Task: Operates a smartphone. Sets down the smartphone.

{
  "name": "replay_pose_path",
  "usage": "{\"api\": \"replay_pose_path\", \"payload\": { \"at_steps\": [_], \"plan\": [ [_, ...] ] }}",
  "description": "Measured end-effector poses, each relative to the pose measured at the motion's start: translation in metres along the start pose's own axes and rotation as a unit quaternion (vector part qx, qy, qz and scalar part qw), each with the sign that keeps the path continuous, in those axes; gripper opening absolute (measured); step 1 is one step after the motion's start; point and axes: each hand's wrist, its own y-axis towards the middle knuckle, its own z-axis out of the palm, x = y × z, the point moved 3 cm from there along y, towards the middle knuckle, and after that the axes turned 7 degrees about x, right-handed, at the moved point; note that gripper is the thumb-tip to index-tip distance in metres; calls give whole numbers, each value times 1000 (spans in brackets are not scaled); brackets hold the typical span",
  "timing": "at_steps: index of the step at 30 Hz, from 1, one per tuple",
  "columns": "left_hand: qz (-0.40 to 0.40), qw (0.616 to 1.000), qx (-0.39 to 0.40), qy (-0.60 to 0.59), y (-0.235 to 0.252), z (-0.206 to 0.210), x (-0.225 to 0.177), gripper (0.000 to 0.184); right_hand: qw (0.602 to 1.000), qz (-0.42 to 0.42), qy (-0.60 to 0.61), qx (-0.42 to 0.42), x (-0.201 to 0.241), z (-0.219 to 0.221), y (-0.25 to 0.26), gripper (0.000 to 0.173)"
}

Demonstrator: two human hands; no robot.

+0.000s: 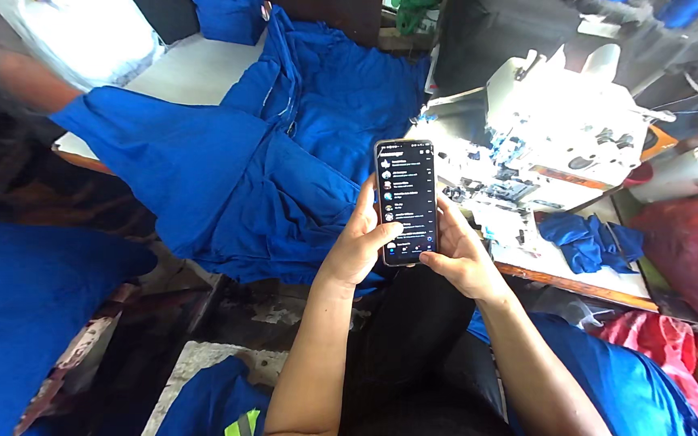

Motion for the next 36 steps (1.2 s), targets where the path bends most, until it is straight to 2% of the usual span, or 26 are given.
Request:
{"api": "replay_pose_path", "payload": {
  "at_steps": [4, 19, 25, 36],
  "plan": [
    [0, 999, 35, -17, -1, -8, 4, 79, 1000, 4, -8, -5, 0, 0, 0, 87],
    [-3, 999, 29, -21, -2, -8, 3, 77, 1000, 4, -12, -1, -1, 0, 0, 84],
    [-10, 1000, 21, -14, -2, -9, 5, 83, 999, 5, -20, -28, 5, 2, 2, 82],
    [-11, 1000, 17, -14, 1, -10, 7, 80, 1000, 7, -10, -27, 3, 0, 2, 83]
  ]
}}
